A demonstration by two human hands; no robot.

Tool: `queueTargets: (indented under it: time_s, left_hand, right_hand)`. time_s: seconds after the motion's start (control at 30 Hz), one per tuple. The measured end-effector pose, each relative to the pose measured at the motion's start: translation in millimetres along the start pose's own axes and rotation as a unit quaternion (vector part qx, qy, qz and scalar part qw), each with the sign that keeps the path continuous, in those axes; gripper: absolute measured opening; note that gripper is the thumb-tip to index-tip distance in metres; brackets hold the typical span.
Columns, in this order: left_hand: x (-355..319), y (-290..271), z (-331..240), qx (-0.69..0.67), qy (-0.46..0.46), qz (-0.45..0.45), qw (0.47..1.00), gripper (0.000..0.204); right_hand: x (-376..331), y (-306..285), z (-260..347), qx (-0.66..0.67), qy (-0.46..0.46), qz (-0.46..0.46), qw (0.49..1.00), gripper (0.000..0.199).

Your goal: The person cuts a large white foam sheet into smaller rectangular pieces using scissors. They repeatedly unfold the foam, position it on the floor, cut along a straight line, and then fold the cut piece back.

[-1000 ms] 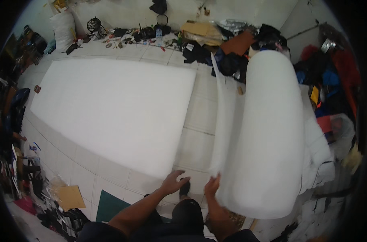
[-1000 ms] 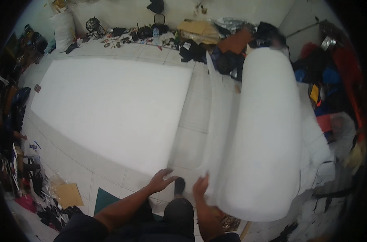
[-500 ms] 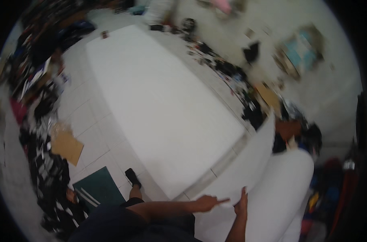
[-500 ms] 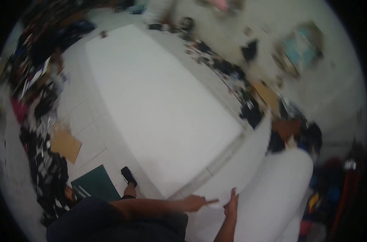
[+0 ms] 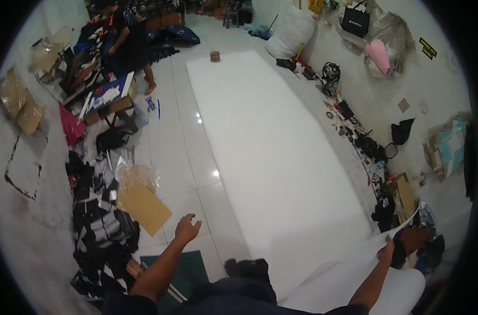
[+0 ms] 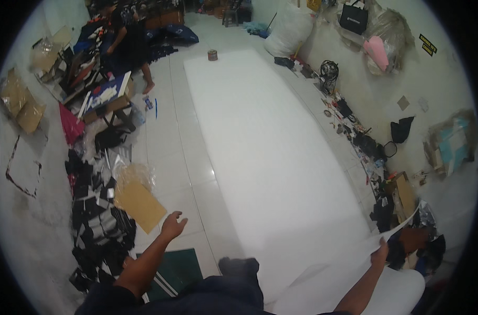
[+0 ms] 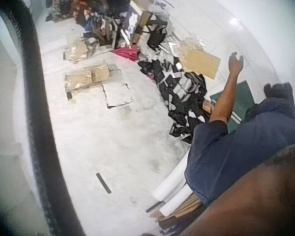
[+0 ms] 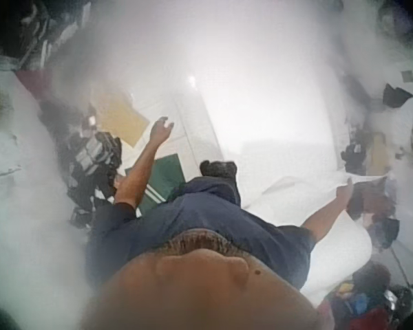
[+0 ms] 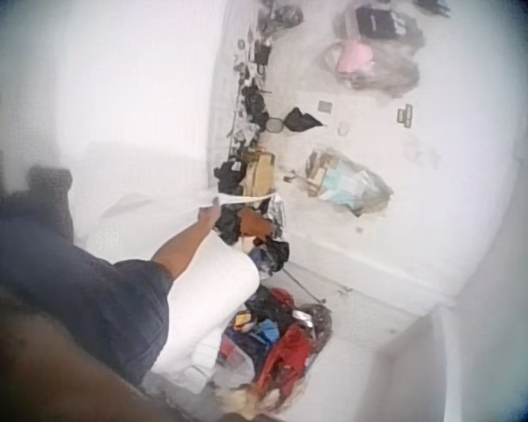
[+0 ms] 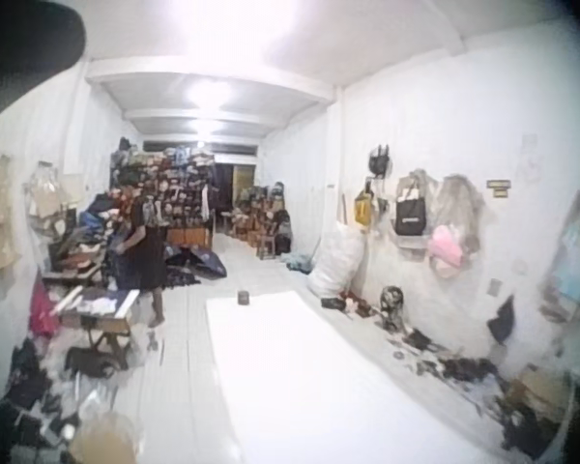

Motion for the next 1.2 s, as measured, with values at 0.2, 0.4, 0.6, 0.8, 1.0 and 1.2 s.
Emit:
queueTargets:
  time_s: [0.2,0.4,0.6,0.8,1.0,1.2]
  left_hand:
    - [138,-121,-62,-0.145,0.114,0.113,0.976,0.049]
    - [255,-230,177,-0.131,-0.055,-0.085,0.986,0.042]
    - [167,-231,365,0.086,-0.313,0.186,0.927,0.051]
    - [380,-283,325,-0.031,-0.379,0.193,0.905,0.048]
    - [650,-450,302,0.032,-0.252,0.166,0.953,0.045]
    - [1005,-769,135,-0.049,0.031,-0.112,0.992,0.035]
  right_hand:
    - [86,228,10,-0.112,-0.012,-0.046,0.993,0.043]
    - [176,433,-35,-0.087,0.022,-0.072,0.993,0.033]
    - [236,573,-87,-0.120,0.069,-0.186,0.973,0.024]
    - [296,715,-126,-0.164,0.092,-0.274,0.943,0.031]
    - [377,820,-120,-0.201,-0.042,-0.302,0.931,0.027]
    - [425,975,-122,-0.309,-0.018,-0.302,0.902,0.040]
Point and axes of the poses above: each hand's wrist, its own x-axis towards the middle knuckle, its own y-axis out of the palm, z = x × y, the point moved 7 cm from there along x, towards the middle knuckle, and after that the axes turned 9 degrees about z, right-handed, at the moved point
